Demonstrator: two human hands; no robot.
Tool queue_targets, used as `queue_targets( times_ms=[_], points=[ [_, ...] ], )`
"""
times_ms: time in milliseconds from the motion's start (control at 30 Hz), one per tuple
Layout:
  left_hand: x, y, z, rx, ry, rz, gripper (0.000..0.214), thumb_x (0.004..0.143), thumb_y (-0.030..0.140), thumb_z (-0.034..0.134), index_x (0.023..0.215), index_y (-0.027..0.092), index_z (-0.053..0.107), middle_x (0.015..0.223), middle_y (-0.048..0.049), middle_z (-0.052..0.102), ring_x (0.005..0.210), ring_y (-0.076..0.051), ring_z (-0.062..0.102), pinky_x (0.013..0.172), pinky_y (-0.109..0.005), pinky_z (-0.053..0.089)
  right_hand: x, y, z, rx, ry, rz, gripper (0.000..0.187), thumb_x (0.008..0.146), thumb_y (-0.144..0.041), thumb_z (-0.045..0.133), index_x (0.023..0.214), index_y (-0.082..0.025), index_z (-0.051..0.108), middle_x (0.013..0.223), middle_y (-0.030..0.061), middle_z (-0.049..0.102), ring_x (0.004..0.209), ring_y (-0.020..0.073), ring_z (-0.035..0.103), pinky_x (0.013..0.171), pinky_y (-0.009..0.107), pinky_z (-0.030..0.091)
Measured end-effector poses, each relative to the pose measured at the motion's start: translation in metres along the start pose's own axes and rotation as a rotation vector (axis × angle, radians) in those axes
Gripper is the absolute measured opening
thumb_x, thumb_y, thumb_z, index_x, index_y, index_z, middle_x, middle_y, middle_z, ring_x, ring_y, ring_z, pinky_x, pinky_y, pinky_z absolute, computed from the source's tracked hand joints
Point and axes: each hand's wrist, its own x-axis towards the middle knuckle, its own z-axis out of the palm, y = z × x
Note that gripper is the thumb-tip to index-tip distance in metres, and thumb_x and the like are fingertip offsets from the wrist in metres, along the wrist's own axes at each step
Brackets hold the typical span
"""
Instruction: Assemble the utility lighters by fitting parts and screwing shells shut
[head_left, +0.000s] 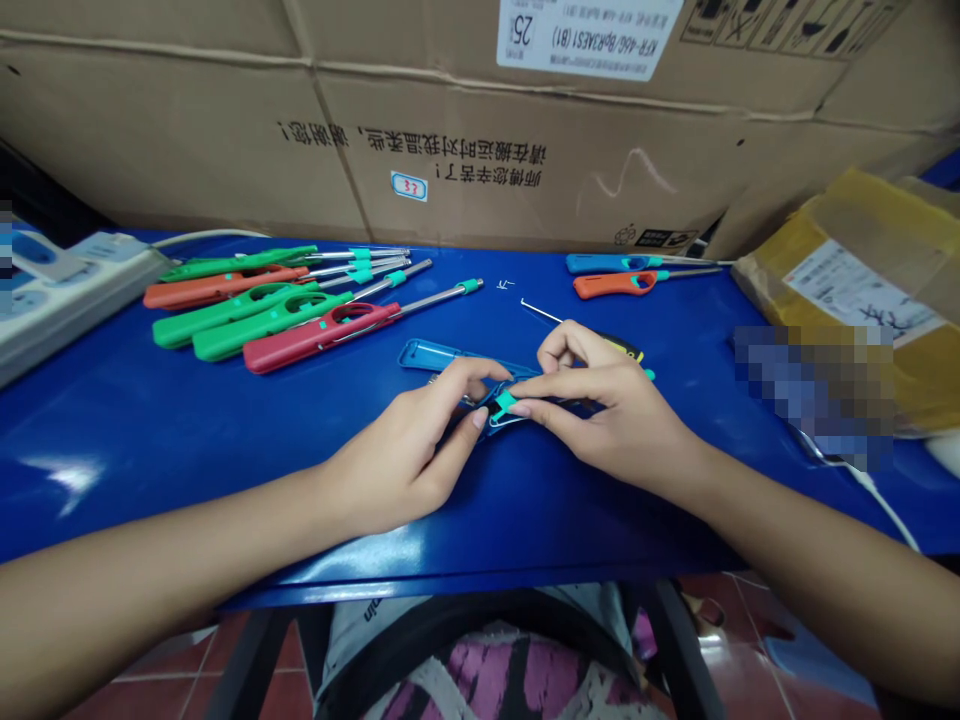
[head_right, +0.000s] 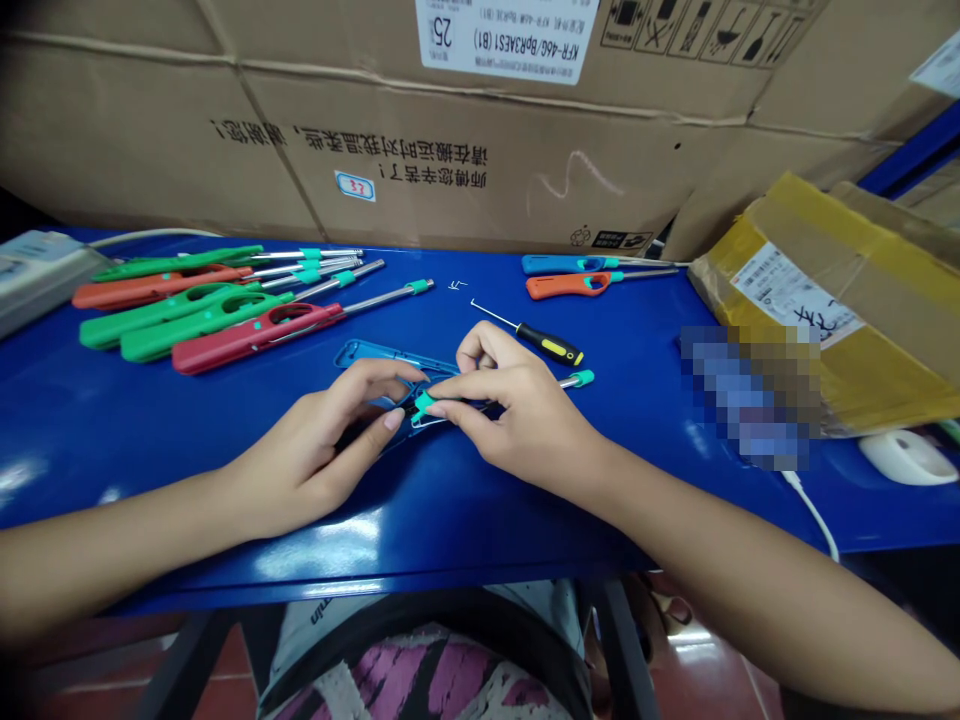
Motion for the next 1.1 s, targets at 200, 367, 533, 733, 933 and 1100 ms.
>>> queue_targets(
  times_ms=[200, 367, 533, 733, 933, 1100],
  points=[
    [0.000, 0.003, 0.000, 0.027, -0.012, 0.030, 0.030, 0.103, 0.016, 0.044, 0.133, 0.020, 0.045, 0.111, -0.0027, 0.067, 0.099, -0.013, 0.066, 0.086, -0.024, 0.049, -0.001, -0.003, 0.001, -0.011, 0.001, 0.050, 0.007, 0.087, -0.016, 0.073, 0.086, -0.019, 0.079, 0.083, 0.0009, 0.049, 0.076, 0.0129, 0.052, 0.065, 0.029, 0.045],
    [0.002, 0.003, -0.001, 0.037, 0.027, 0.063, 0.027, 0.103, 0.015, 0.044, 0.129, 0.020, 0.051, 0.108, -0.0018, 0.067, 0.095, -0.011, 0.065, 0.083, -0.022, 0.049, -0.002, -0.005, -0.004, -0.049, -0.070, -0.004, 0.014, 0.093, -0.016, 0.064, 0.091, -0.019, 0.077, 0.090, 0.0038, 0.053, 0.084, 0.0147, 0.056, 0.074, 0.031, 0.047],
    [0.002, 0.003, -0.003, 0.063, 0.068, 0.086, 0.026, 0.102, 0.014, 0.044, 0.124, 0.018, 0.057, 0.101, -0.0041, 0.069, 0.094, -0.015, 0.066, 0.080, -0.024, 0.049, 0.002, -0.009, -0.017, -0.022, 0.033, 0.035, 0.016, 0.090, -0.014, 0.063, 0.098, -0.020, 0.076, 0.091, 0.0034, 0.057, 0.076, 0.0129, 0.056, 0.064, 0.029, 0.045],
    [0.000, 0.003, -0.004, -0.112, 0.079, -0.037, 0.024, 0.104, 0.022, 0.046, 0.126, 0.022, 0.056, 0.087, 0.0012, 0.062, 0.057, -0.007, 0.054, 0.055, -0.020, 0.044, 0.004, -0.009, -0.027, -0.080, 0.144, 0.012, 0.008, 0.084, -0.015, 0.069, 0.081, -0.022, 0.066, 0.084, 0.0025, 0.058, 0.074, 0.0151, 0.054, 0.060, 0.031, 0.043],
    [0.006, 0.002, -0.002, -0.629, 0.066, -0.266, 0.021, 0.104, 0.032, 0.050, 0.123, 0.023, 0.053, 0.087, 0.0032, 0.053, 0.047, -0.003, 0.050, 0.041, -0.017, 0.037, 0.003, -0.004, -0.024, -0.248, 0.048, -0.151, 0.005, 0.085, -0.019, 0.069, 0.088, -0.023, 0.068, 0.088, 0.0042, 0.055, 0.081, 0.0189, 0.056, 0.071, 0.037, 0.049],
    [0.008, 0.003, -0.002, -0.700, 0.043, -0.311, 0.021, 0.103, 0.032, 0.052, 0.121, 0.022, 0.053, 0.085, 0.0034, 0.052, 0.046, -0.003, 0.050, 0.039, -0.016, 0.035, 0.002, 0.000, -0.020, -0.226, 0.048, -0.107, 0.009, 0.086, -0.018, 0.069, 0.095, -0.021, 0.068, 0.094, 0.0053, 0.057, 0.088, 0.0188, 0.059, 0.075, 0.034, 0.051]
  ],
)
